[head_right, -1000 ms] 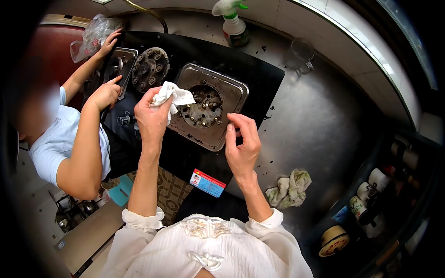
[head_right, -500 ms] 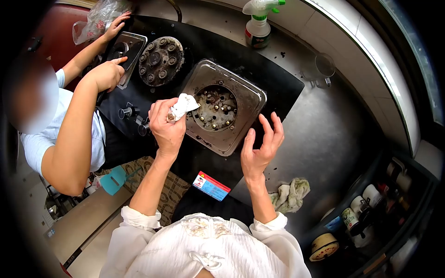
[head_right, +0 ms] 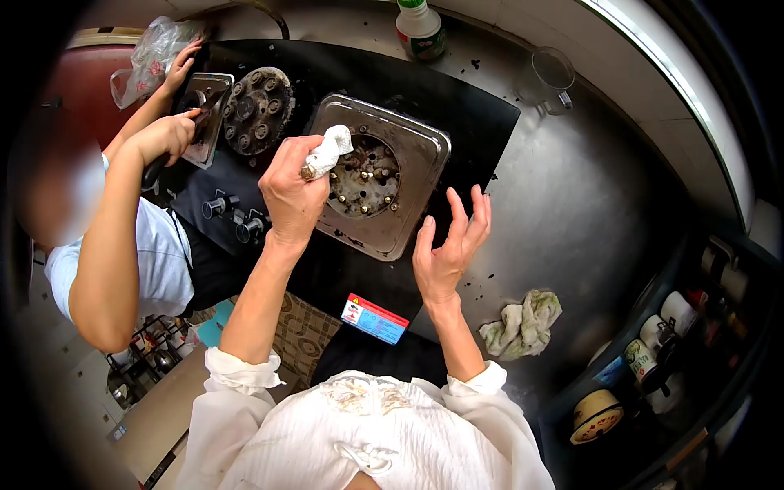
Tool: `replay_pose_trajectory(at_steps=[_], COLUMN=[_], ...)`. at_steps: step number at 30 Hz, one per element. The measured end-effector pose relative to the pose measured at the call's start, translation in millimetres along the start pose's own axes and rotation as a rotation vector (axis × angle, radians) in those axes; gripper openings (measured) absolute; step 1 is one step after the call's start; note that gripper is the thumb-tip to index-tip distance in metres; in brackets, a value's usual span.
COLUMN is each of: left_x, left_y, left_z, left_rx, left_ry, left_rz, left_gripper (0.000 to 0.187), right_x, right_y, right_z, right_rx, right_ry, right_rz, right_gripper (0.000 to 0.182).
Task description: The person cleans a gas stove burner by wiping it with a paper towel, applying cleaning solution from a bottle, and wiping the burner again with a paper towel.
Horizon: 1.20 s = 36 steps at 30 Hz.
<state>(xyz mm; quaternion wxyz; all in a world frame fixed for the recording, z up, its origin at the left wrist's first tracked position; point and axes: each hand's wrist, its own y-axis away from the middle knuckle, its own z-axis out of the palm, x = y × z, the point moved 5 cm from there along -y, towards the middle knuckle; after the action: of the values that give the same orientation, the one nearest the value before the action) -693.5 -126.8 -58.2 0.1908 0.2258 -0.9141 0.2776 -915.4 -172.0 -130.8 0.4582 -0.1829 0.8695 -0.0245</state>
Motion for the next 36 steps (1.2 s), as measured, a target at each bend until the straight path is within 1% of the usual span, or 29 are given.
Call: replay_pose_trajectory(at_steps=[1,3,5,7,9,10,11,13,14,15,17,19,21,23,25,26,28,29,31,33,35,36], left_x=[2.0,-0.5,-3.0,2.4,13.4,15.4,17.3,11.5,5.6,2.8,2.4,2.4,-0.1,-1.2,-0.2,-1.0,-1.4,-1.7,-5.3,-6.0,-11.0,-9.2], left_y=[-5.3,-14.0,-18.8,-20.5,-21.2,-22.2,-20.6,-13.3,-7.1,-5.3,-0.5,-2.3,-8.4,-8.4,-8.1,-9.0,-10.8,-11.8,-14.7,-14.4,-14.5,-13.7], left_z=[3.7,1.2,-5.3,-3.4,10.5,18.5,27.6,45.4,56.1,58.7,61.4,60.6,62.2,65.2,69.4,69.2,69.4,70.9,74.1,74.7,72.3,70.3], left_rx=[-0.023,-0.043,-0.012,-0.047,-0.247,-0.348,-0.464,-0.591,-0.691,-0.694,-0.673,-0.677,-0.673,-0.686,-0.720,-0.723,-0.725,-0.725,-0.803,-0.786,-0.751,-0.752], left_ry=[0.014,-0.050,-0.124,-0.125,-0.135,-0.146,-0.203,-0.272,-0.382,-0.382,-0.365,-0.363,-0.315,-0.316,-0.351,-0.352,-0.286,-0.283,-0.341,-0.346,-0.249,-0.250], left_rz=[0.055,0.033,0.061,0.074,0.148,0.128,0.136,0.218,0.192,0.197,0.341,0.347,0.321,0.324,0.396,0.398,0.401,0.403,0.308,0.313,0.281,0.280], left_gripper=[0.029,0.031,0.034,0.032,0.027,0.025,0.025,0.020,0.016,0.016,0.013,0.012,0.004,0.005,0.007,0.007,0.017,0.017,0.019,0.015,0.024,0.024], right_x=[1.3,1.0,0.9,0.1,2.5,2.8,2.5,2.3,2.2,1.6,3.1,3.8,4.4,4.0,4.2,4.1,4.4,4.6,4.0,4.7,5.6,5.8], right_y=[0.2,0.2,-0.3,0.1,0.5,0.9,1.3,0.4,-0.1,-0.4,0.4,0.8,-1.2,0.8,0.2,-0.1,-0.2,-0.5,-1.2,-0.5,-0.9,-1.1], right_z=[0.2,0.1,-0.6,0.8,2.4,2.5,2.1,0.7,0.1,0.3,0.8,1.3,2.0,2.5,3.1,3.0,3.4,3.3,3.3,3.6,4.3,4.5], right_rx=[-0.007,-0.007,-0.005,-0.014,-0.007,0.002,0.004,-0.011,-0.007,-0.008,-0.007,-0.010,0.003,0.000,0.001,0.002,0.000,-0.004,-0.004,-0.009,0.005,0.004], right_ry=[-0.004,0.001,0.006,-0.009,-0.017,-0.017,-0.018,-0.013,-0.012,-0.016,-0.019,-0.021,-0.021,-0.017,-0.021,-0.020,-0.013,-0.005,-0.001,0.002,-0.004,-0.006], right_rz=[0.003,0.001,0.001,-0.002,-0.006,-0.015,-0.012,-0.007,-0.004,-0.002,0.008,0.002,0.005,0.002,0.003,-0.001,0.001,0.001,-0.001,0.001,-0.007,-0.005], right_gripper=[0.049,0.049,0.048,0.048,0.048,0.048,0.048,0.048,0.048,0.048,0.048,0.048,0.048,0.048,0.048,0.049,0.049,0.049,0.050,0.050,0.051,0.051])
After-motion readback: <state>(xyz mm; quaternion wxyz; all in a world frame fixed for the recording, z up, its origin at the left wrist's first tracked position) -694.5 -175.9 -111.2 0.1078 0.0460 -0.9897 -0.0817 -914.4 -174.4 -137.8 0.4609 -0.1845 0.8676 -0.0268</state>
